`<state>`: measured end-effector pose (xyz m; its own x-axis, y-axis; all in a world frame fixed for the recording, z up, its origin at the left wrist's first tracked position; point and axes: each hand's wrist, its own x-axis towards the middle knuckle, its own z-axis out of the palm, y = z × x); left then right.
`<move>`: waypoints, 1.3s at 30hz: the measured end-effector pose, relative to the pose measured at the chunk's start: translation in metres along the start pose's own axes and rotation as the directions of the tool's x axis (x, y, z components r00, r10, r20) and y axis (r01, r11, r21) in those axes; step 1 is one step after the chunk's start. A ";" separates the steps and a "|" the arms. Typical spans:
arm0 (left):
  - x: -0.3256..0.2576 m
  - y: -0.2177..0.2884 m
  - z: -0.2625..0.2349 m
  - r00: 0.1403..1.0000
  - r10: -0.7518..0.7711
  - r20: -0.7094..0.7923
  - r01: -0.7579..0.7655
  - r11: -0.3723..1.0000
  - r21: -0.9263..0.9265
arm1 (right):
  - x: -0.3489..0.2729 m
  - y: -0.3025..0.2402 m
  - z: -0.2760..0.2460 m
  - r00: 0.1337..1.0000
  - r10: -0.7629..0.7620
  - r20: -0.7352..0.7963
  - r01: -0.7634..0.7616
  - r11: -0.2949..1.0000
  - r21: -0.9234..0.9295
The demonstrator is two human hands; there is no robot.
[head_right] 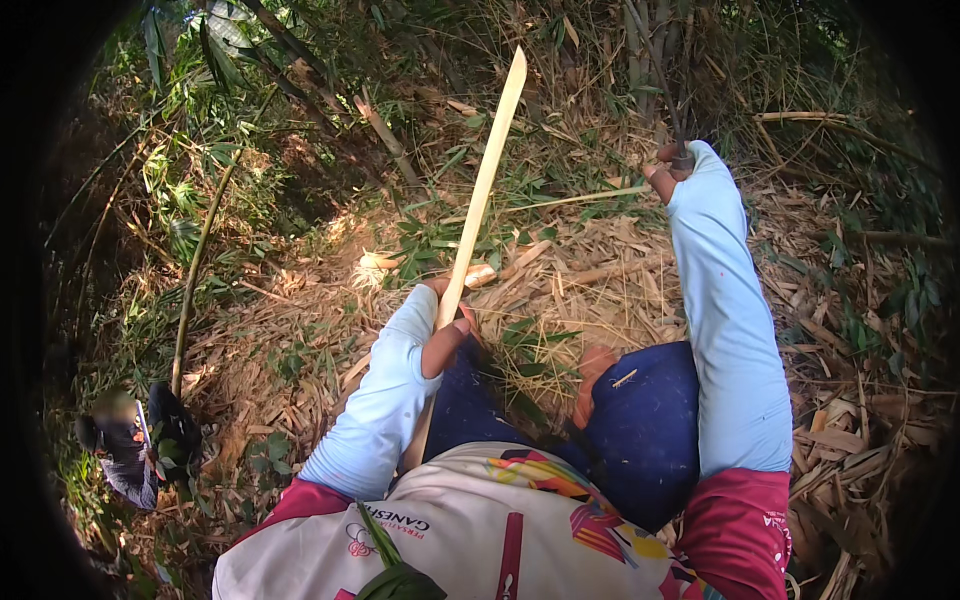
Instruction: The person sits on the ground in a bamboo grove and uses a large knife to split a long bamboo stalk into thin strips. They repeatedly position the knife and strike the bamboo to separate it lengthwise, producing multiple flat strips.
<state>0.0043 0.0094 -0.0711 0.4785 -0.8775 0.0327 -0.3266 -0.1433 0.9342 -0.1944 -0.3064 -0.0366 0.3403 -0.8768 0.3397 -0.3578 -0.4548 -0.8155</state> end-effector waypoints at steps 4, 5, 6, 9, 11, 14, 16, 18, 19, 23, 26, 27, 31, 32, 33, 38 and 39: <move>0.005 0.032 0.002 0.999 0.006 -0.034 -0.006 1.000 -0.010 | -0.046 -0.056 0.012 0.993 -0.064 0.097 0.054 0.993 0.104; 0.006 0.033 0.003 0.999 -0.007 -0.035 0.005 0.997 -0.074 | -0.056 -0.068 0.017 0.987 -0.062 0.149 0.043 0.990 0.133; 0.009 0.035 0.004 0.999 -0.016 -0.029 0.012 0.990 -0.140 | -0.065 -0.079 0.015 0.973 -0.103 0.208 0.089 0.993 0.075; 0.009 0.054 0.005 0.998 -0.062 0.012 0.063 0.958 -0.279 | -0.087 -0.093 0.021 0.894 -0.304 0.330 0.268 0.951 0.152; 0.010 0.055 0.005 0.995 -0.096 0.023 0.099 0.959 -0.266 | -0.092 -0.092 0.025 0.788 -0.486 0.378 0.524 0.852 0.004; 0.009 0.072 0.003 0.998 -0.058 0.037 0.066 0.961 -0.269 | -0.096 -0.106 0.025 0.684 -0.518 0.513 0.645 0.758 -0.095; 0.008 0.066 0.002 0.998 -0.034 0.059 0.049 0.964 -0.262 | -0.100 -0.107 0.027 0.639 -0.579 0.506 0.709 0.699 -0.096; 0.003 0.075 0.000 0.995 -0.056 0.076 0.073 0.971 -0.230 | -0.103 -0.107 0.028 0.627 -0.608 0.487 0.728 0.680 -0.089; 0.000 0.078 0.003 0.998 -0.020 0.064 0.040 0.944 -0.327 | -0.105 -0.107 0.028 0.622 -0.620 0.478 0.736 0.671 -0.088; -0.005 0.080 0.003 0.990 0.142 0.026 -0.131 0.958 -0.255 | -0.112 -0.114 0.024 0.640 -0.562 0.524 0.716 0.683 -0.142; -0.006 0.081 -0.001 0.991 0.103 0.086 -0.090 0.985 -0.148 | -0.112 -0.114 0.024 0.628 -0.586 0.512 0.728 0.675 -0.120; -0.007 0.082 -0.001 0.992 0.061 0.111 -0.043 0.986 -0.159 | -0.112 -0.113 0.025 0.625 -0.612 0.485 0.738 0.665 -0.113; -0.008 0.082 0.004 0.992 0.108 0.062 -0.101 0.989 -0.113 | -0.113 -0.106 0.029 0.615 -0.677 0.405 0.775 0.613 -0.151; -0.009 0.083 0.005 0.993 0.108 0.056 -0.101 0.987 -0.124 | -0.113 -0.106 0.028 0.617 -0.673 0.407 0.770 0.623 -0.137; -0.009 0.084 0.006 0.993 0.107 0.045 -0.100 0.986 -0.136 | -0.113 -0.106 0.029 0.618 -0.670 0.411 0.765 0.632 -0.120; -0.008 0.072 0.005 0.990 0.134 0.044 -0.126 0.981 -0.150 | -0.114 -0.109 0.028 0.625 -0.671 0.399 0.758 0.643 -0.106; -0.008 0.071 0.004 0.989 0.140 0.052 -0.133 0.982 -0.131 | -0.114 -0.108 0.029 0.624 -0.674 0.396 0.764 0.632 -0.130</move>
<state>-0.0265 0.0044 -0.0063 0.3851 -0.9114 0.1451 -0.2772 0.0357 0.9601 -0.1696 -0.1527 -0.0006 0.7979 -0.1790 0.5756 -0.0791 -0.9777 -0.1943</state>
